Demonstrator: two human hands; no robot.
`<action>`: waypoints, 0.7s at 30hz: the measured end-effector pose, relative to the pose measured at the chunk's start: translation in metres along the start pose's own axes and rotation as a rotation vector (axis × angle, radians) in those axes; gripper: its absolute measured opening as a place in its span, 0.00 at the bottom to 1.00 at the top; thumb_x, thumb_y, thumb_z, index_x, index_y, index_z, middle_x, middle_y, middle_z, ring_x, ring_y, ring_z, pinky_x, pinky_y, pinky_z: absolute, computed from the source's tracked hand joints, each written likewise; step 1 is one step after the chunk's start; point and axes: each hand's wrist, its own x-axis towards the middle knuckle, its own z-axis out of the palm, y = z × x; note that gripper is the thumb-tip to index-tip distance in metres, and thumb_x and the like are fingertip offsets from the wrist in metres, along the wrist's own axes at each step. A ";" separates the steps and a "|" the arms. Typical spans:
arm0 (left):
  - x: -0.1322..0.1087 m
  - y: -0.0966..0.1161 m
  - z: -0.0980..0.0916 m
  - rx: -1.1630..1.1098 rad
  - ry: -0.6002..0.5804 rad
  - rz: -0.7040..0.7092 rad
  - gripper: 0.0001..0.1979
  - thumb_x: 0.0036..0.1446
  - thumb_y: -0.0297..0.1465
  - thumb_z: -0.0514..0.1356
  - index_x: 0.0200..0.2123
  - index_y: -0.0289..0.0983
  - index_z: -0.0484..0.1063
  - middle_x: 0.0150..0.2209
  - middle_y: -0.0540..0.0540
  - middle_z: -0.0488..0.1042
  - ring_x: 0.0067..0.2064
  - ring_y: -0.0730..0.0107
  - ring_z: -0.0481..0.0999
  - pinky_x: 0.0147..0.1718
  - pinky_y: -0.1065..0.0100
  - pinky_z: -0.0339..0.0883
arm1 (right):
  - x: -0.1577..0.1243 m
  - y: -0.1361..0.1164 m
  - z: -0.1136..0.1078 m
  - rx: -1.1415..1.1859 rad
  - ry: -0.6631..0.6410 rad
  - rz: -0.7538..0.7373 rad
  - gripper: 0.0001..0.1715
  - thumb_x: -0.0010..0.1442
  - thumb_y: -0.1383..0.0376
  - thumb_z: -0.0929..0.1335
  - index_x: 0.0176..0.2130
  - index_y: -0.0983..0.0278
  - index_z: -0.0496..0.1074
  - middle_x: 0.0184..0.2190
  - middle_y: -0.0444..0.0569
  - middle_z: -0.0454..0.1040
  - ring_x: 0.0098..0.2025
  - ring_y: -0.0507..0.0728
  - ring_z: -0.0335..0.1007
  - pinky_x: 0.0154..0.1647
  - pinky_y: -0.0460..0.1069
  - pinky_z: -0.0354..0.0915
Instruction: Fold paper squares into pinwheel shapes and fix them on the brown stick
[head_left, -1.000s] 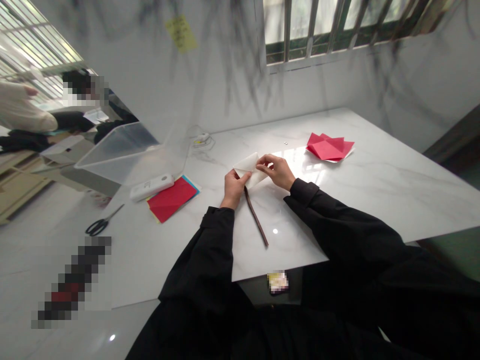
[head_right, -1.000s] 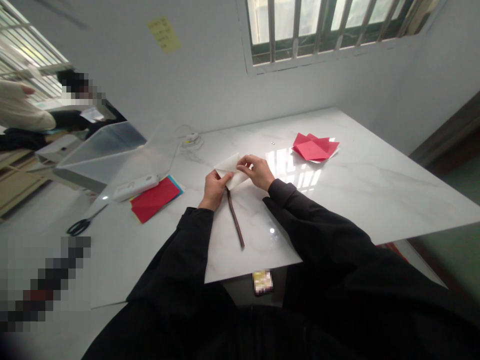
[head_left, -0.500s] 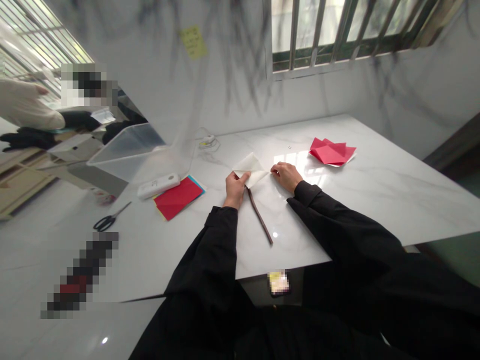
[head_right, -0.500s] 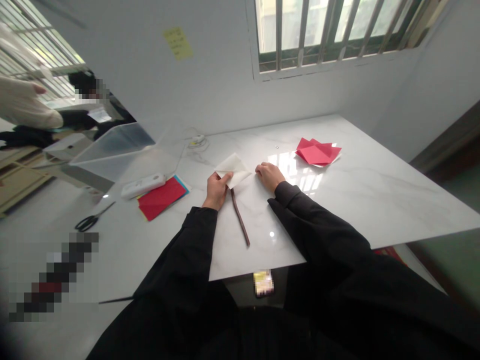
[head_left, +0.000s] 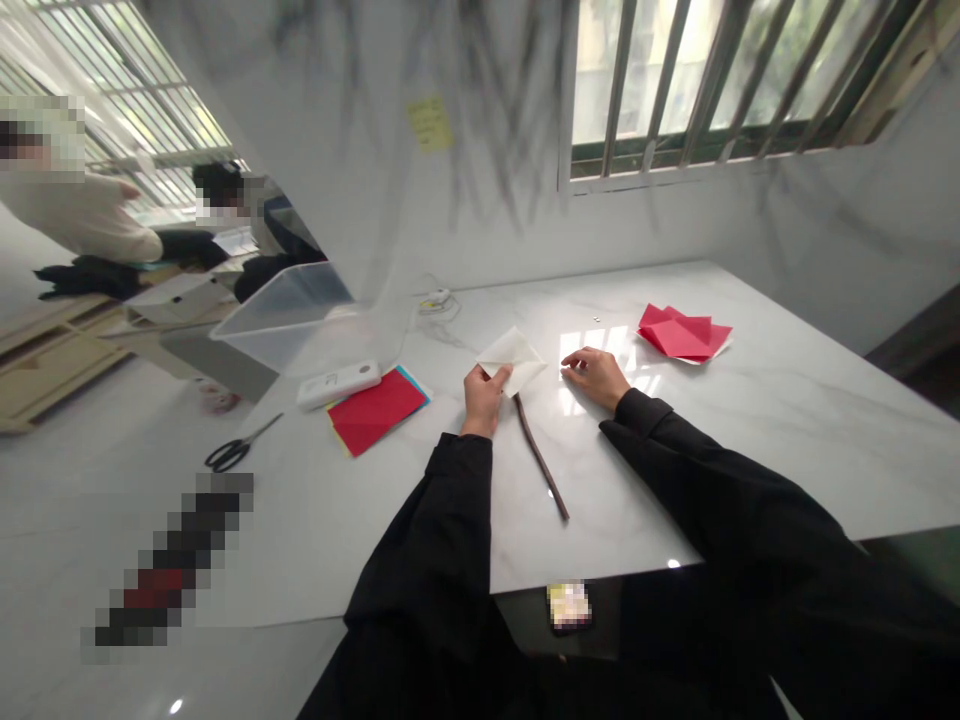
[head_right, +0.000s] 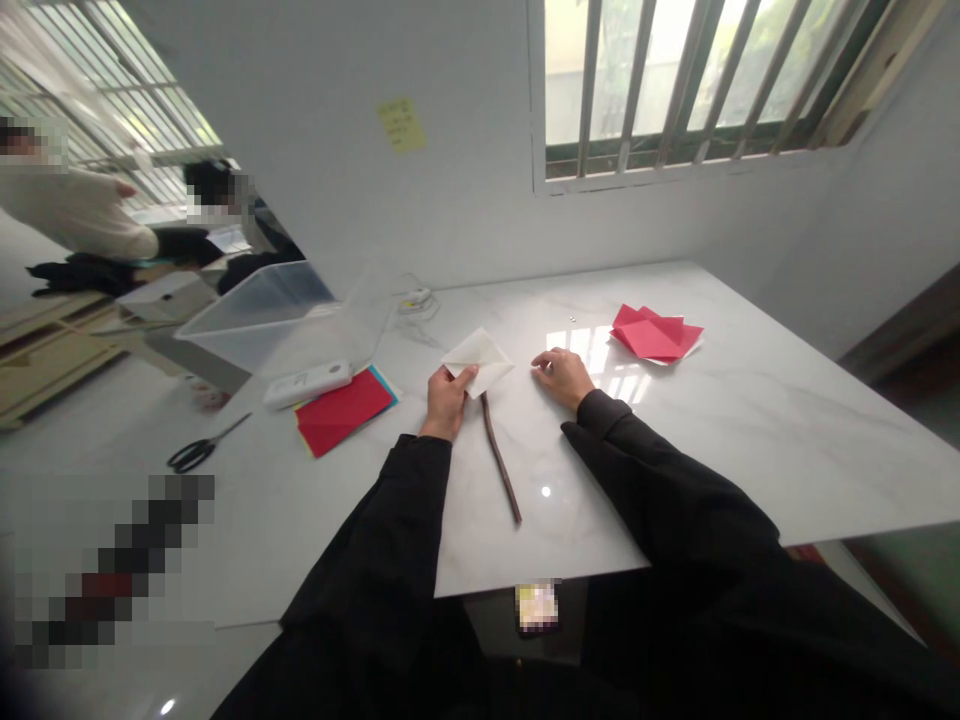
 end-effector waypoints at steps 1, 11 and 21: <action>0.000 0.000 0.000 0.007 0.003 0.004 0.22 0.39 0.36 0.75 0.39 0.34 0.79 0.41 0.40 0.83 0.44 0.59 0.82 0.48 0.60 0.74 | 0.004 0.000 0.002 -0.011 -0.019 -0.007 0.08 0.60 0.67 0.71 0.39 0.63 0.83 0.34 0.50 0.79 0.34 0.56 0.73 0.43 0.51 0.68; -0.004 0.000 -0.004 0.069 -0.013 0.004 0.22 0.42 0.38 0.75 0.40 0.34 0.80 0.41 0.40 0.84 0.41 0.60 0.82 0.44 0.63 0.73 | 0.053 0.053 -0.016 -0.116 0.109 0.109 0.17 0.60 0.72 0.66 0.43 0.66 0.83 0.39 0.55 0.82 0.37 0.60 0.76 0.46 0.53 0.68; -0.014 0.021 0.003 -0.022 -0.047 -0.110 0.26 0.46 0.49 0.73 0.41 0.36 0.79 0.40 0.43 0.82 0.40 0.63 0.80 0.39 0.67 0.72 | 0.001 -0.013 -0.016 0.301 0.189 0.167 0.17 0.63 0.55 0.69 0.47 0.60 0.79 0.41 0.52 0.81 0.41 0.61 0.78 0.42 0.55 0.73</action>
